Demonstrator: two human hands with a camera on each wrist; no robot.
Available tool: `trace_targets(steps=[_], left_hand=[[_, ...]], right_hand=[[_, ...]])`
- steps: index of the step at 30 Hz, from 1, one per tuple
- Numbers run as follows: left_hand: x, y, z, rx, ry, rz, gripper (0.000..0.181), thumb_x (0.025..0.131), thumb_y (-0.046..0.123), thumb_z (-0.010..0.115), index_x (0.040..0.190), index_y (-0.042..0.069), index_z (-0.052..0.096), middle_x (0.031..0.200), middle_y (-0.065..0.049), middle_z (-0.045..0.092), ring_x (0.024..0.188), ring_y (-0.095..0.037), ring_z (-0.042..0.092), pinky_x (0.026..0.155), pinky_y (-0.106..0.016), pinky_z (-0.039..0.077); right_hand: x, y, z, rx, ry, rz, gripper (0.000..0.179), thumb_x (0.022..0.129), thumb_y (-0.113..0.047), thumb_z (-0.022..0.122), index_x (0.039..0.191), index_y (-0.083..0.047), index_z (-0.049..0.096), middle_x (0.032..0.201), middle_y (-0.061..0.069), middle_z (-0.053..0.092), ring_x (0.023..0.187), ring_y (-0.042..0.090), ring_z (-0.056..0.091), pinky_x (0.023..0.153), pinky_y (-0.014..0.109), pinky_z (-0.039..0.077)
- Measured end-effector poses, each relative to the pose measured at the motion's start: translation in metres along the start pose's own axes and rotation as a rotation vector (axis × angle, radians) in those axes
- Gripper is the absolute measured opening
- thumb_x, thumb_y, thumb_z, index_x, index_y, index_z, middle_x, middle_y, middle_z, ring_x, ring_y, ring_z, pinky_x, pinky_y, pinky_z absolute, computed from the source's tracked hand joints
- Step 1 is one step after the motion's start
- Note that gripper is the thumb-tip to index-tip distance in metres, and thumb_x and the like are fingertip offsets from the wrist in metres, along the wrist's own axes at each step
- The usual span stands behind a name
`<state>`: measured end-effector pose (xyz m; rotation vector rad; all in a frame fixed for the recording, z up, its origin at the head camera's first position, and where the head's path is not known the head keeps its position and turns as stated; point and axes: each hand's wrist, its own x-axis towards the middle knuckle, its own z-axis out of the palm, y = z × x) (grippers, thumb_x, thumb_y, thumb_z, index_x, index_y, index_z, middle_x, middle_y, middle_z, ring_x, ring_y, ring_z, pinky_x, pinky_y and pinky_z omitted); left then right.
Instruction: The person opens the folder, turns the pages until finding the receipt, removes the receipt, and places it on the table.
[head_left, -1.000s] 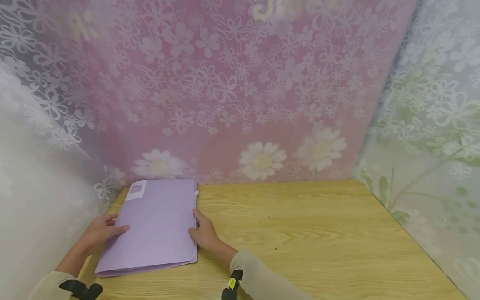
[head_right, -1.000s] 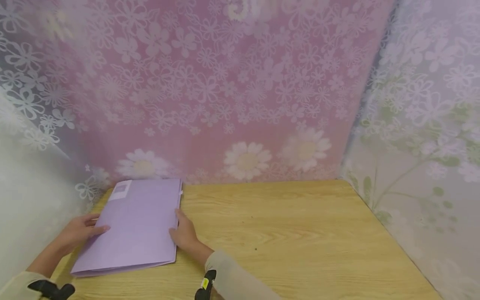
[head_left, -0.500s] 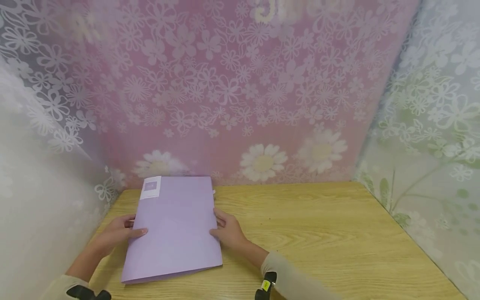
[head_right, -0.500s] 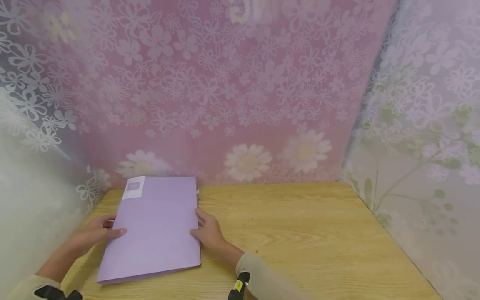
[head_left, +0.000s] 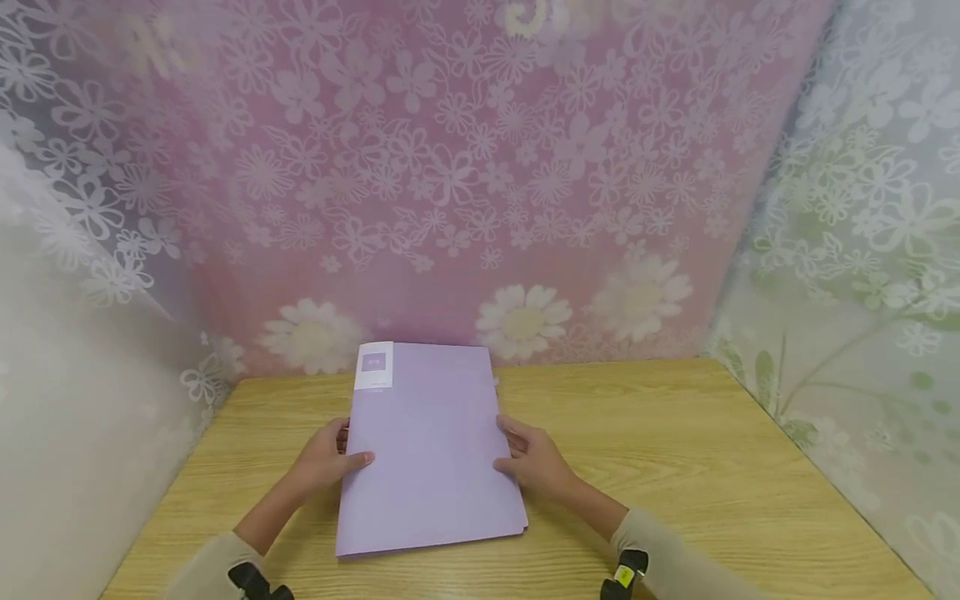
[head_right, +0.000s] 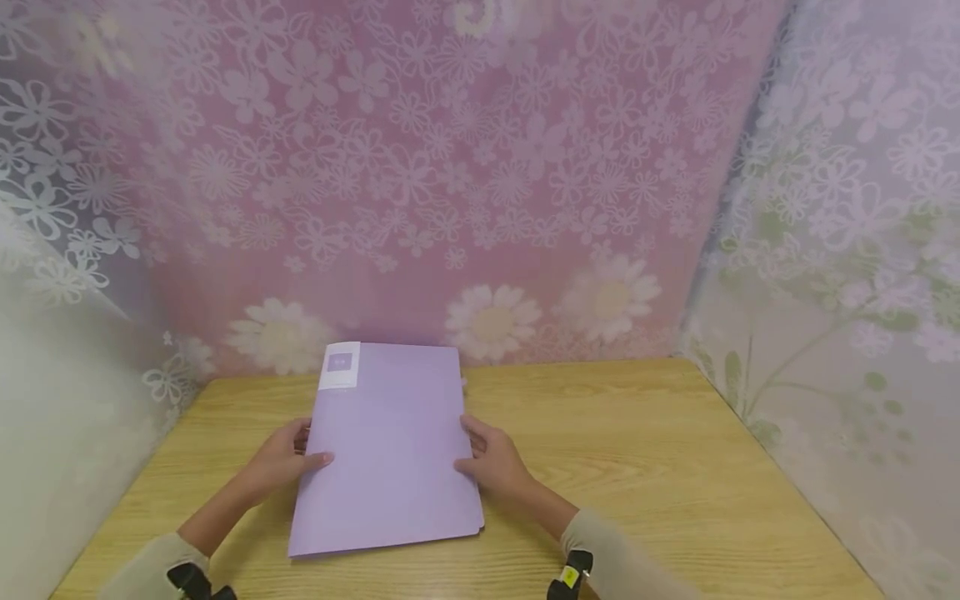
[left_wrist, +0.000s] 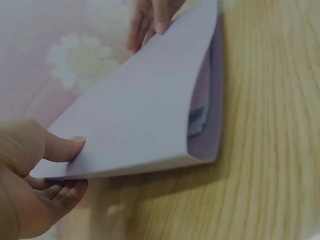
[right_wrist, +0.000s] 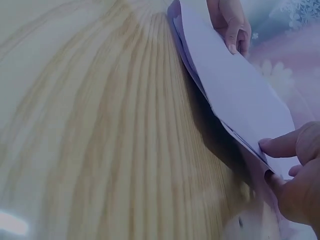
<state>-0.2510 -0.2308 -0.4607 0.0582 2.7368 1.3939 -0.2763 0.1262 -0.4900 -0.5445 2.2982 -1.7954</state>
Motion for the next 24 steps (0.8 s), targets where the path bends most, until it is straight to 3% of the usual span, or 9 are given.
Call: trace_targets(steps=[8, 14, 21, 24], left_hand=[[0.017, 0.013, 0.044, -0.001, -0.008, 0.056, 0.062, 0.093, 0.014, 0.075, 0.144, -0.009, 0.048, 0.118, -0.018, 0.069, 0.103, -0.026, 0.067, 0.081, -0.041, 0.060], [0.025, 0.017, 0.065, 0.027, -0.032, 0.101, 0.063, 0.097, 0.016, 0.070, 0.149, -0.008, 0.043, 0.130, -0.024, 0.065, 0.114, -0.032, 0.066, 0.090, -0.046, 0.059], [0.024, 0.020, 0.077, 0.222, -0.031, 0.140, 0.069, 0.103, 0.018, 0.061, 0.151, -0.019, 0.028, 0.144, -0.039, 0.039, 0.134, -0.048, 0.045, 0.109, -0.060, 0.044], [0.021, 0.023, 0.081, 0.311, -0.009, 0.232, 0.064, 0.104, 0.013, 0.056, 0.151, -0.020, 0.027, 0.153, -0.041, 0.028, 0.143, -0.054, 0.031, 0.117, -0.063, 0.034]], right_hand=[[-0.019, 0.006, -0.046, -0.095, -0.027, 0.017, 0.076, 0.091, 0.000, 0.073, 0.153, 0.013, 0.030, 0.160, 0.033, 0.028, 0.148, 0.046, 0.030, 0.113, 0.040, 0.042], [-0.023, 0.014, -0.069, -0.155, -0.068, -0.035, 0.074, 0.092, -0.002, 0.072, 0.150, 0.018, 0.031, 0.158, 0.036, 0.027, 0.147, 0.049, 0.030, 0.113, 0.042, 0.039], [-0.022, 0.025, -0.083, -0.272, -0.128, -0.133, 0.068, 0.095, -0.004, 0.070, 0.148, 0.020, 0.034, 0.158, 0.040, 0.024, 0.142, 0.055, 0.034, 0.111, 0.049, 0.040], [-0.020, 0.029, -0.085, -0.423, -0.120, -0.194, 0.063, 0.096, -0.009, 0.070, 0.146, 0.016, 0.041, 0.157, 0.037, 0.032, 0.142, 0.052, 0.038, 0.114, 0.044, 0.040]])
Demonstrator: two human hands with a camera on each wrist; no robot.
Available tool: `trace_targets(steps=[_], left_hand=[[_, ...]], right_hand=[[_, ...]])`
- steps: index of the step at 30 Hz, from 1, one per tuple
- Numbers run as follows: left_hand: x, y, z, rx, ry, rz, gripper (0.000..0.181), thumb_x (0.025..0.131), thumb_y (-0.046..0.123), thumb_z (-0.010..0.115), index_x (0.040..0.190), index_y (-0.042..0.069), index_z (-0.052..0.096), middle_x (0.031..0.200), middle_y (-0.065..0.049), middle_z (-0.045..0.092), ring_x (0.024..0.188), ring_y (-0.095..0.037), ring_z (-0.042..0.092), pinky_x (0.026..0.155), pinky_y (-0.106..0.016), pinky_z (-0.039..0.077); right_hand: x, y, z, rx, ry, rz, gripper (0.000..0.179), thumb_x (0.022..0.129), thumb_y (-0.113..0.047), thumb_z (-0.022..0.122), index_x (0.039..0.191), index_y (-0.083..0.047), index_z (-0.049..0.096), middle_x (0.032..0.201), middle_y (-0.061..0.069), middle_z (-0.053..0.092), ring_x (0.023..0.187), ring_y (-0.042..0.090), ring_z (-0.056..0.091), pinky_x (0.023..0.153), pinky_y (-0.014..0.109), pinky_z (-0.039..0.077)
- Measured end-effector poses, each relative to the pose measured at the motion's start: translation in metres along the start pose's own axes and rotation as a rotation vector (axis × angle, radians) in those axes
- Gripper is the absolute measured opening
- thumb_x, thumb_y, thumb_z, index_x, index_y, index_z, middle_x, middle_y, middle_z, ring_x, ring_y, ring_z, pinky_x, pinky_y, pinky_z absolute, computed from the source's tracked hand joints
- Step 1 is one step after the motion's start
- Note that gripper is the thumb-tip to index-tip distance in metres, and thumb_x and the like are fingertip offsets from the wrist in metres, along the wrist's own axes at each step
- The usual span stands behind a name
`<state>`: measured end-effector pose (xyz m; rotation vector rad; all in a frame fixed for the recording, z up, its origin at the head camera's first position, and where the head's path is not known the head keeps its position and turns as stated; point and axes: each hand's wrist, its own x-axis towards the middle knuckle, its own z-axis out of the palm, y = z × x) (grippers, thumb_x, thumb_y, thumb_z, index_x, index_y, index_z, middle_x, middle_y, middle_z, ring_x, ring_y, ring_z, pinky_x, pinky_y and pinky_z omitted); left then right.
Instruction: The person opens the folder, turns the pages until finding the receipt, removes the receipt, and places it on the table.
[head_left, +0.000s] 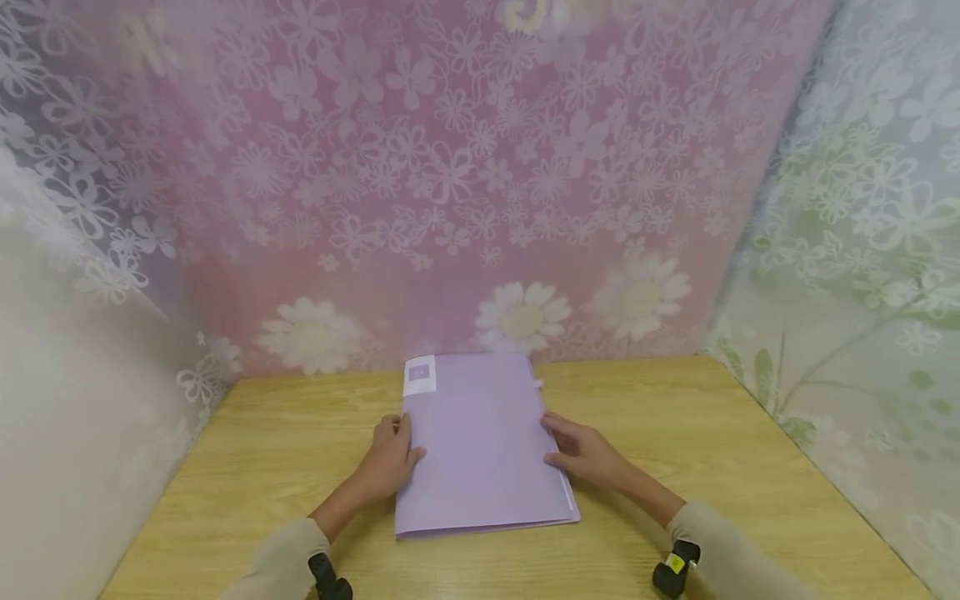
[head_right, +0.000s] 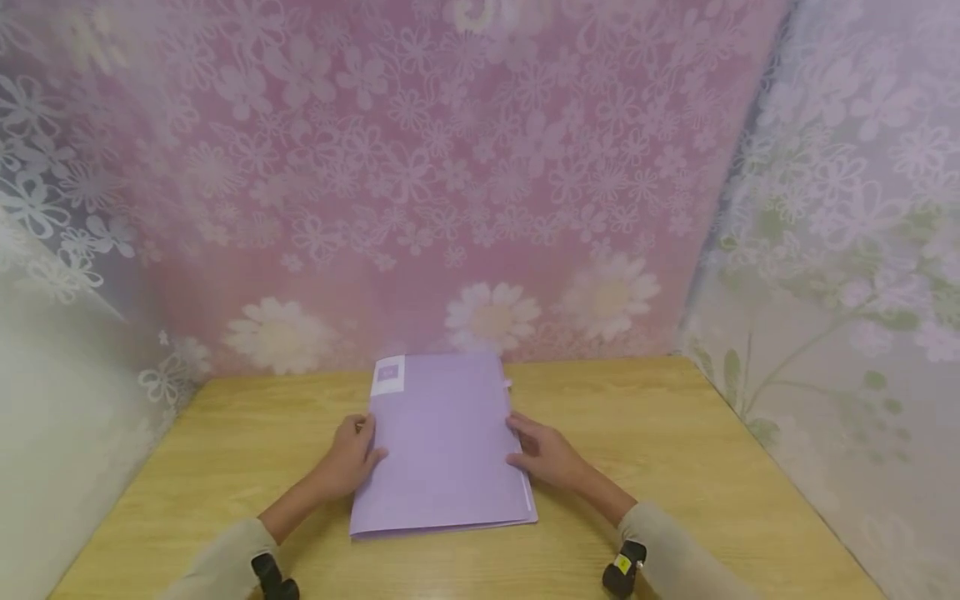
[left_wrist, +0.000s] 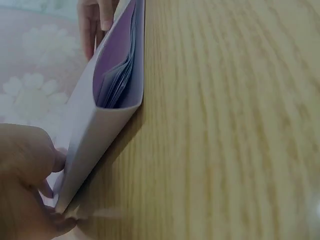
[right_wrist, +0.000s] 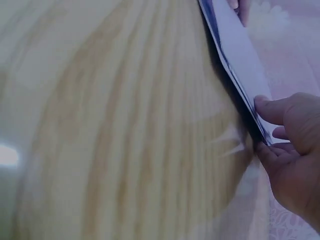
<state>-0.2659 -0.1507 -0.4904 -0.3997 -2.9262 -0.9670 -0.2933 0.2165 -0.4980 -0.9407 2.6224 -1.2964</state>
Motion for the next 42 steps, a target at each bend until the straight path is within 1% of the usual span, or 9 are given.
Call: trace_targets(steps=[4, 6, 11, 15, 20, 26, 31, 38, 42], left_hand=[[-0.003, 0.001, 0.001, 0.154, 0.002, 0.136, 0.057, 0.106, 0.012, 0.050, 0.149, -0.019, 0.031, 0.159, -0.039, 0.025, 0.149, -0.056, 0.024, 0.119, -0.065, 0.028], [-0.004, -0.001, 0.001, 0.220, -0.019, 0.168, 0.057, 0.107, 0.015, 0.048, 0.151, -0.018, 0.031, 0.161, -0.036, 0.026, 0.150, -0.053, 0.024, 0.119, -0.065, 0.029], [-0.005, -0.003, -0.002, 0.317, -0.096, 0.148, 0.059, 0.110, 0.024, 0.043, 0.156, -0.010, 0.028, 0.166, -0.027, 0.023, 0.155, -0.044, 0.022, 0.121, -0.062, 0.028], [-0.004, -0.004, -0.002, 0.357, -0.128, 0.149, 0.059, 0.111, 0.027, 0.039, 0.157, -0.008, 0.026, 0.167, -0.025, 0.022, 0.156, -0.041, 0.022, 0.122, -0.059, 0.028], [-0.003, -0.003, -0.003, 0.379, -0.132, 0.149, 0.058, 0.111, 0.027, 0.036, 0.157, -0.008, 0.027, 0.167, -0.024, 0.022, 0.156, -0.040, 0.021, 0.123, -0.058, 0.028], [-0.003, -0.006, -0.002, 0.358, -0.119, 0.168, 0.060, 0.110, 0.028, 0.039, 0.156, -0.010, 0.028, 0.166, -0.026, 0.023, 0.155, -0.043, 0.022, 0.122, -0.061, 0.028], [-0.003, -0.007, 0.000, 0.377, -0.144, 0.172, 0.072, 0.109, 0.042, 0.039, 0.159, -0.006, 0.021, 0.169, -0.024, 0.016, 0.157, -0.041, 0.017, 0.125, -0.059, 0.023], [-0.012, 0.006, -0.001, 0.288, -0.178, 0.204, 0.088, 0.104, 0.057, 0.045, 0.159, -0.006, 0.020, 0.169, -0.025, 0.015, 0.157, -0.041, 0.016, 0.127, -0.056, 0.021], [-0.019, 0.014, 0.003, 0.295, -0.219, 0.219, 0.105, 0.095, 0.073, 0.047, 0.160, -0.004, 0.018, 0.170, -0.023, 0.012, 0.158, -0.039, 0.013, 0.128, -0.053, 0.019]], right_hand=[[-0.002, 0.001, 0.000, -0.243, -0.006, -0.043, 0.060, 0.098, -0.019, 0.069, 0.146, 0.009, 0.048, 0.155, 0.029, 0.042, 0.143, 0.046, 0.042, 0.117, 0.049, 0.039], [-0.004, -0.001, -0.001, -0.313, -0.034, -0.049, 0.060, 0.100, -0.023, 0.067, 0.148, 0.007, 0.047, 0.156, 0.027, 0.042, 0.144, 0.045, 0.042, 0.116, 0.059, 0.035], [-0.011, -0.002, -0.011, -0.373, -0.158, -0.040, 0.072, 0.102, -0.037, 0.062, 0.154, 0.006, 0.037, 0.161, 0.026, 0.036, 0.148, 0.045, 0.035, 0.117, 0.062, 0.031], [-0.015, 0.003, -0.019, -0.390, -0.256, -0.049, 0.090, 0.096, -0.047, 0.068, 0.157, 0.006, 0.028, 0.163, 0.029, 0.028, 0.151, 0.048, 0.028, 0.119, 0.063, 0.028], [-0.013, 0.009, -0.026, -0.383, -0.327, -0.063, 0.106, 0.087, -0.050, 0.077, 0.159, 0.005, 0.022, 0.165, 0.029, 0.022, 0.153, 0.049, 0.022, 0.118, 0.067, 0.026], [-0.008, 0.006, -0.028, -0.373, -0.377, -0.042, 0.108, 0.087, -0.049, 0.078, 0.160, 0.005, 0.020, 0.167, 0.026, 0.018, 0.154, 0.048, 0.018, 0.118, 0.068, 0.025], [-0.006, 0.000, -0.031, -0.378, -0.396, -0.031, 0.109, 0.087, -0.051, 0.077, 0.159, 0.007, 0.020, 0.166, 0.030, 0.018, 0.153, 0.051, 0.019, 0.119, 0.067, 0.025], [-0.004, 0.002, -0.034, -0.387, -0.406, -0.014, 0.112, 0.086, -0.052, 0.078, 0.159, 0.008, 0.019, 0.166, 0.031, 0.017, 0.153, 0.051, 0.019, 0.119, 0.067, 0.025], [-0.005, 0.004, -0.034, -0.354, -0.404, -0.026, 0.113, 0.085, -0.049, 0.080, 0.158, 0.009, 0.019, 0.165, 0.033, 0.017, 0.152, 0.053, 0.018, 0.118, 0.069, 0.024]])
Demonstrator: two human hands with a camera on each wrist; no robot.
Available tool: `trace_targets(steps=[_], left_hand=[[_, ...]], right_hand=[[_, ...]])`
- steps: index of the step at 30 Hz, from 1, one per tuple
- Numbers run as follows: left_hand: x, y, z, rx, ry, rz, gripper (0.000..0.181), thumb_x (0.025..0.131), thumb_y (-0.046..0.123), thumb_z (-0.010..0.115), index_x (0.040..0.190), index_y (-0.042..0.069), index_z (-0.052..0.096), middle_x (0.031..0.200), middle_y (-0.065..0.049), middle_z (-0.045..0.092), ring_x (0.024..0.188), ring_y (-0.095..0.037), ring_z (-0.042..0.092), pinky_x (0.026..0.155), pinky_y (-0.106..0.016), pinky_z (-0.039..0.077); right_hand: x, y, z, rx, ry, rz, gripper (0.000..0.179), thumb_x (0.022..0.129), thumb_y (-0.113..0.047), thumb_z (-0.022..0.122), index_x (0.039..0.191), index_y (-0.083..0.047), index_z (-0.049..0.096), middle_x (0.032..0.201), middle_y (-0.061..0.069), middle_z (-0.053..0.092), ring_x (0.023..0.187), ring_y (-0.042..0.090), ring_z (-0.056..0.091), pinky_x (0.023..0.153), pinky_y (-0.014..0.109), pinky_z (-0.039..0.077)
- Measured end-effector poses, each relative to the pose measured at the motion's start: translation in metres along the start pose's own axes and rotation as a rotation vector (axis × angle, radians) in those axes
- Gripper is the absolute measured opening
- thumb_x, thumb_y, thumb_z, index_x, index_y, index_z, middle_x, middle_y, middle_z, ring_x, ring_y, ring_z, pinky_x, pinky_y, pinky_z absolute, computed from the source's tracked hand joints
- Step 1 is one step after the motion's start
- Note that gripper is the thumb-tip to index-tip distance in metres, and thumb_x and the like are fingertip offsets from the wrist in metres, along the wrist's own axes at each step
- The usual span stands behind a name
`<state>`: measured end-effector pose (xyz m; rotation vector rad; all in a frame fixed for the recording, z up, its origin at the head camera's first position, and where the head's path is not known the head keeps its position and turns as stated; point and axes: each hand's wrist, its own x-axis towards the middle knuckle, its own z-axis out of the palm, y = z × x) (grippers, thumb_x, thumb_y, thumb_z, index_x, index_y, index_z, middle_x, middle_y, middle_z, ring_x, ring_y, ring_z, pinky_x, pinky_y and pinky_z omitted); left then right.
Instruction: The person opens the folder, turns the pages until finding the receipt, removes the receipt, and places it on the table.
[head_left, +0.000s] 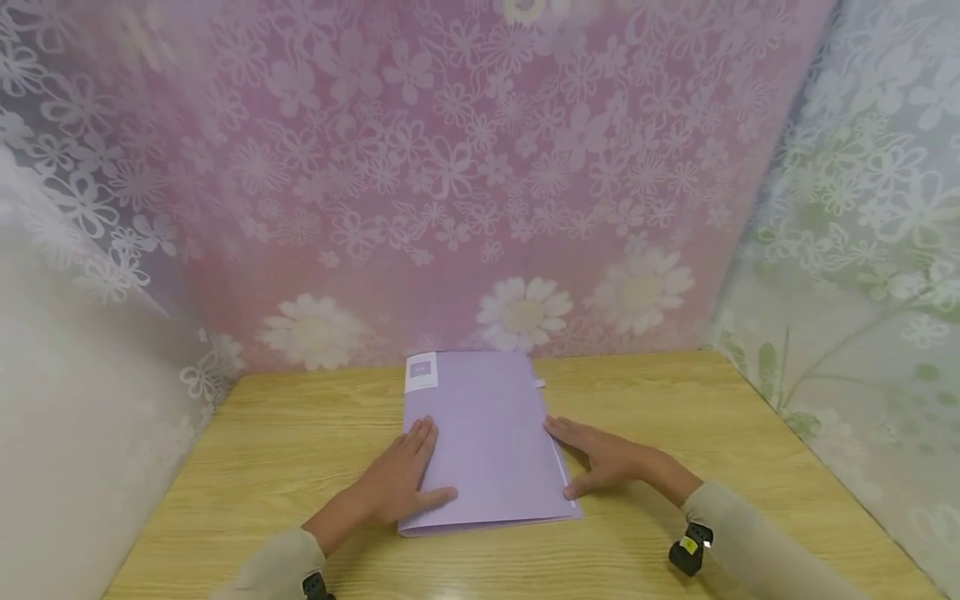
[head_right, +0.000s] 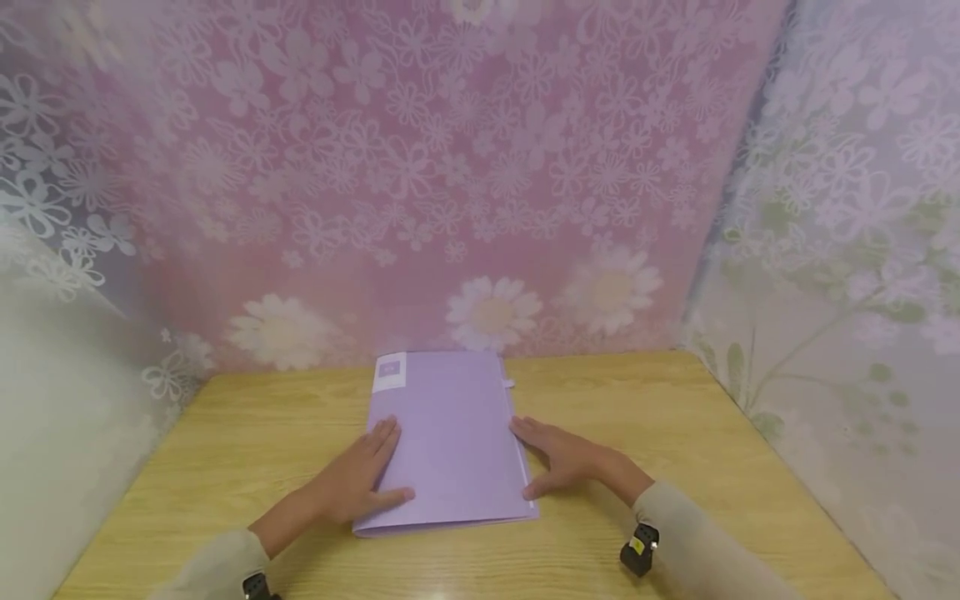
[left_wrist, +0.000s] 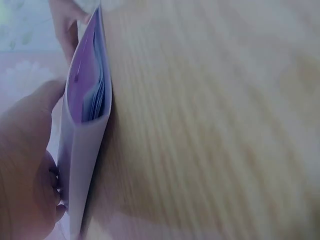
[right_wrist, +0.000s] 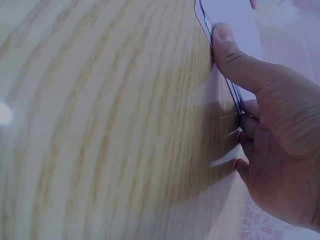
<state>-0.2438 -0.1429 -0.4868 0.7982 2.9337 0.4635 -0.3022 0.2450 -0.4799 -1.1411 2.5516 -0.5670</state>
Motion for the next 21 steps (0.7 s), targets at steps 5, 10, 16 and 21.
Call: trace_targets(steps=[5, 10, 16, 21], left_hand=[[-0.005, 0.017, 0.003, 0.043, -0.041, 0.082, 0.119, 0.086, 0.081, 0.053, 0.161, -0.003, 0.017, 0.170, -0.022, 0.011, 0.159, -0.037, 0.013, 0.127, -0.052, 0.022], [-0.004, 0.031, 0.004, 0.116, -0.061, 0.143, 0.118, 0.085, 0.080, 0.056, 0.162, -0.001, 0.018, 0.170, -0.019, 0.014, 0.159, -0.033, 0.015, 0.128, -0.049, 0.022], [0.000, 0.039, 0.001, 0.131, -0.056, 0.154, 0.112, 0.085, 0.072, 0.063, 0.161, 0.000, 0.023, 0.170, -0.017, 0.019, 0.158, -0.031, 0.020, 0.127, -0.045, 0.023], [-0.004, 0.037, -0.002, 0.125, -0.032, 0.163, 0.105, 0.086, 0.069, 0.063, 0.159, 0.001, 0.030, 0.168, -0.017, 0.025, 0.156, -0.031, 0.026, 0.125, -0.044, 0.029]], right_hand=[[-0.004, 0.002, 0.004, 0.044, 0.011, -0.016, 0.114, 0.084, -0.044, 0.083, 0.159, 0.009, 0.016, 0.164, 0.034, 0.017, 0.151, 0.056, 0.017, 0.116, 0.072, 0.023], [-0.005, 0.004, 0.008, 0.064, 0.031, -0.010, 0.115, 0.082, -0.044, 0.084, 0.160, 0.007, 0.016, 0.165, 0.033, 0.017, 0.152, 0.054, 0.017, 0.117, 0.071, 0.023], [-0.006, 0.005, 0.009, 0.119, 0.043, 0.003, 0.117, 0.081, -0.040, 0.086, 0.161, 0.006, 0.015, 0.166, 0.032, 0.013, 0.153, 0.054, 0.014, 0.116, 0.073, 0.020], [-0.004, 0.007, 0.013, 0.157, 0.040, -0.019, 0.117, 0.080, -0.037, 0.087, 0.160, 0.007, 0.014, 0.166, 0.033, 0.012, 0.152, 0.055, 0.011, 0.116, 0.074, 0.017]])
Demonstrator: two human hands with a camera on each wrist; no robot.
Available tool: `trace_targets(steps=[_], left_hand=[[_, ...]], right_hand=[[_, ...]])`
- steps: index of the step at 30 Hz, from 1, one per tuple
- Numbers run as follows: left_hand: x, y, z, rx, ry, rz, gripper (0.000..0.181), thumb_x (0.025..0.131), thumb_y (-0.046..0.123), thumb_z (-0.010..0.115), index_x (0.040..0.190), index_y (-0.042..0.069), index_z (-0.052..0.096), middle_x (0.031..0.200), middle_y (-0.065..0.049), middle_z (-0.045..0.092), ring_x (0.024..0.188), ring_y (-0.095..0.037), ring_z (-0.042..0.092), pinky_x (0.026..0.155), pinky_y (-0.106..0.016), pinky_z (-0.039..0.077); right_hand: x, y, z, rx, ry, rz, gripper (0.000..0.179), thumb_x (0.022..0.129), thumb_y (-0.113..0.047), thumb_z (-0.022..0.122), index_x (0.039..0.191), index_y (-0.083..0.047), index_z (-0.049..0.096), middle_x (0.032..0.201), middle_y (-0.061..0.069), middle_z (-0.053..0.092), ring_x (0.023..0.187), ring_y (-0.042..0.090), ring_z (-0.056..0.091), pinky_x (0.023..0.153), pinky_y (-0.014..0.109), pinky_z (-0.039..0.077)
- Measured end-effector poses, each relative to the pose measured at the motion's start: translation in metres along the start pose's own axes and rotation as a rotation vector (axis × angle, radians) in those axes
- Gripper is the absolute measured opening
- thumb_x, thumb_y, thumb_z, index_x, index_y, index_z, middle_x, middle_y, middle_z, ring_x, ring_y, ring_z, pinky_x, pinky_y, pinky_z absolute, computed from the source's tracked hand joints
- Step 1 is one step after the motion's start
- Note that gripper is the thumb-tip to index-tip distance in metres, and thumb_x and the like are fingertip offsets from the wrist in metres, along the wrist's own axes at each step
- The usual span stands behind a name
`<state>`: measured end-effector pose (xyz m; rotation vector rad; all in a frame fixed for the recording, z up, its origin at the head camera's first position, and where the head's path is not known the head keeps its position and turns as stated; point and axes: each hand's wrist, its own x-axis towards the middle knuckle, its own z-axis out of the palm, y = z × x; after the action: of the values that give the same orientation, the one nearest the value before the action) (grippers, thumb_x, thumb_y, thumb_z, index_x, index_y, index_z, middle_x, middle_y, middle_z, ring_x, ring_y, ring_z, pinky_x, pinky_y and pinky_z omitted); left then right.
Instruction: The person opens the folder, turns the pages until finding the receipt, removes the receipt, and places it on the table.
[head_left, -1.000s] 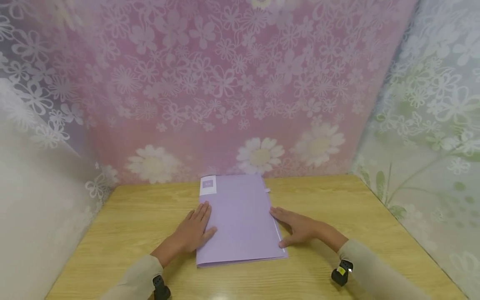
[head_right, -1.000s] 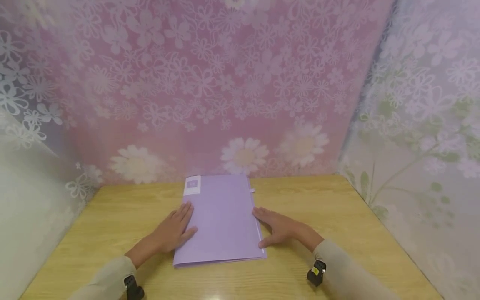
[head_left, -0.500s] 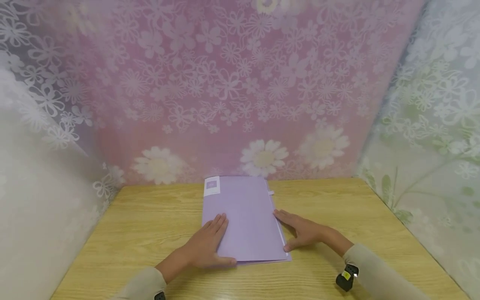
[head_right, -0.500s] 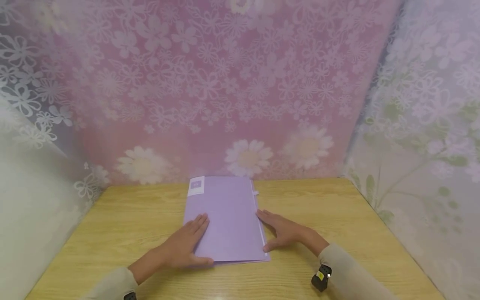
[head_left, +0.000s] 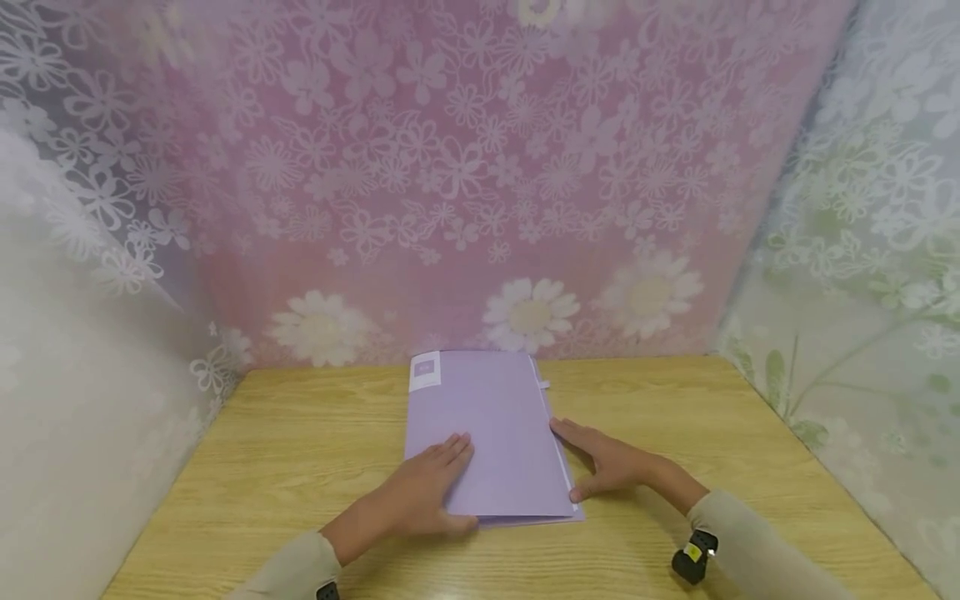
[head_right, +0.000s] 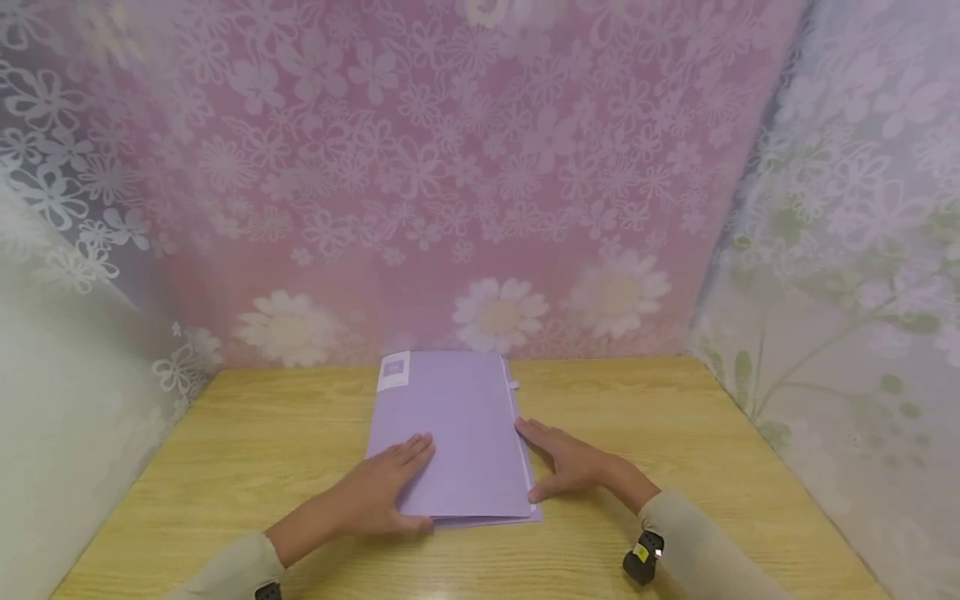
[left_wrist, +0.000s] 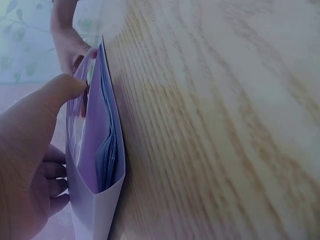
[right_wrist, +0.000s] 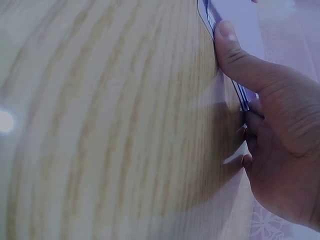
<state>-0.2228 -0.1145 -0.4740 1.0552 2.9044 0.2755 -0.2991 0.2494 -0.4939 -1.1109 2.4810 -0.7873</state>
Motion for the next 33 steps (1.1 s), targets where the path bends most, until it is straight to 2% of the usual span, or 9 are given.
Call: trace_targets(steps=[6, 12, 18, 21, 24, 28, 31, 33], left_hand=[[-0.005, -0.001, -0.006, -0.001, 0.095, 0.046, 0.092, 0.088, 0.063, 0.066, 0.153, 0.001, 0.043, 0.161, -0.016, 0.040, 0.149, -0.031, 0.042, 0.119, -0.045, 0.041], [-0.001, 0.002, -0.012, 0.022, 0.223, 0.172, 0.070, 0.089, 0.045, 0.073, 0.143, 0.003, 0.058, 0.149, -0.013, 0.057, 0.137, -0.025, 0.057, 0.110, -0.039, 0.050], [0.011, 0.017, -0.017, 0.033, 0.296, 0.296, 0.059, 0.088, 0.030, 0.075, 0.139, 0.004, 0.062, 0.144, -0.010, 0.062, 0.132, -0.022, 0.061, 0.106, -0.034, 0.053], [0.019, 0.027, -0.023, 0.052, 0.349, 0.338, 0.057, 0.089, 0.027, 0.074, 0.140, 0.005, 0.061, 0.144, -0.009, 0.062, 0.132, -0.021, 0.061, 0.105, -0.033, 0.054], [0.025, 0.036, -0.033, 0.051, 0.444, 0.392, 0.057, 0.087, 0.022, 0.075, 0.139, 0.003, 0.062, 0.142, -0.011, 0.064, 0.130, -0.022, 0.063, 0.104, -0.033, 0.055], [0.030, 0.042, -0.053, 0.070, 0.606, 0.467, 0.060, 0.081, 0.018, 0.078, 0.136, 0.000, 0.063, 0.139, -0.015, 0.065, 0.128, -0.025, 0.064, 0.101, -0.033, 0.056], [0.028, 0.041, -0.071, 0.092, 0.695, 0.476, 0.064, 0.078, 0.016, 0.076, 0.138, -0.001, 0.061, 0.141, -0.016, 0.063, 0.129, -0.026, 0.063, 0.102, -0.033, 0.055], [0.023, 0.039, -0.083, 0.082, 0.723, 0.457, 0.066, 0.078, 0.014, 0.075, 0.140, -0.002, 0.058, 0.144, -0.017, 0.061, 0.132, -0.027, 0.061, 0.104, -0.034, 0.054]], right_hand=[[0.002, -0.002, 0.002, -0.012, 0.017, -0.035, 0.121, 0.078, -0.043, 0.087, 0.162, 0.003, 0.013, 0.166, 0.032, 0.013, 0.151, 0.059, 0.011, 0.115, 0.076, 0.017], [0.000, -0.003, -0.001, -0.053, 0.043, -0.033, 0.117, 0.080, -0.046, 0.086, 0.162, 0.000, 0.017, 0.166, 0.030, 0.019, 0.150, 0.060, 0.014, 0.115, 0.076, 0.019], [0.001, 0.000, -0.004, 0.004, 0.017, -0.077, 0.113, 0.080, -0.041, 0.087, 0.165, -0.012, 0.017, 0.168, 0.024, 0.017, 0.151, 0.059, 0.009, 0.115, 0.077, 0.013], [0.003, 0.000, -0.004, 0.028, 0.012, -0.113, 0.110, 0.079, -0.037, 0.087, 0.164, -0.015, 0.021, 0.168, 0.021, 0.023, 0.152, 0.055, 0.014, 0.116, 0.075, 0.016], [0.005, 0.000, -0.003, 0.044, -0.004, -0.100, 0.109, 0.080, -0.036, 0.087, 0.163, -0.011, 0.021, 0.168, 0.019, 0.022, 0.154, 0.052, 0.014, 0.118, 0.072, 0.016], [0.002, -0.003, -0.002, 0.029, -0.026, -0.010, 0.111, 0.082, -0.040, 0.085, 0.161, 0.003, 0.019, 0.168, 0.027, 0.013, 0.153, 0.056, 0.007, 0.117, 0.074, 0.012], [0.001, -0.005, -0.002, 0.003, -0.025, 0.026, 0.112, 0.082, -0.041, 0.084, 0.159, 0.008, 0.019, 0.167, 0.031, 0.012, 0.153, 0.056, 0.008, 0.116, 0.075, 0.014], [0.000, -0.005, -0.003, -0.009, -0.024, 0.036, 0.112, 0.082, -0.042, 0.084, 0.159, 0.007, 0.020, 0.167, 0.030, 0.012, 0.153, 0.055, 0.009, 0.117, 0.074, 0.015]])
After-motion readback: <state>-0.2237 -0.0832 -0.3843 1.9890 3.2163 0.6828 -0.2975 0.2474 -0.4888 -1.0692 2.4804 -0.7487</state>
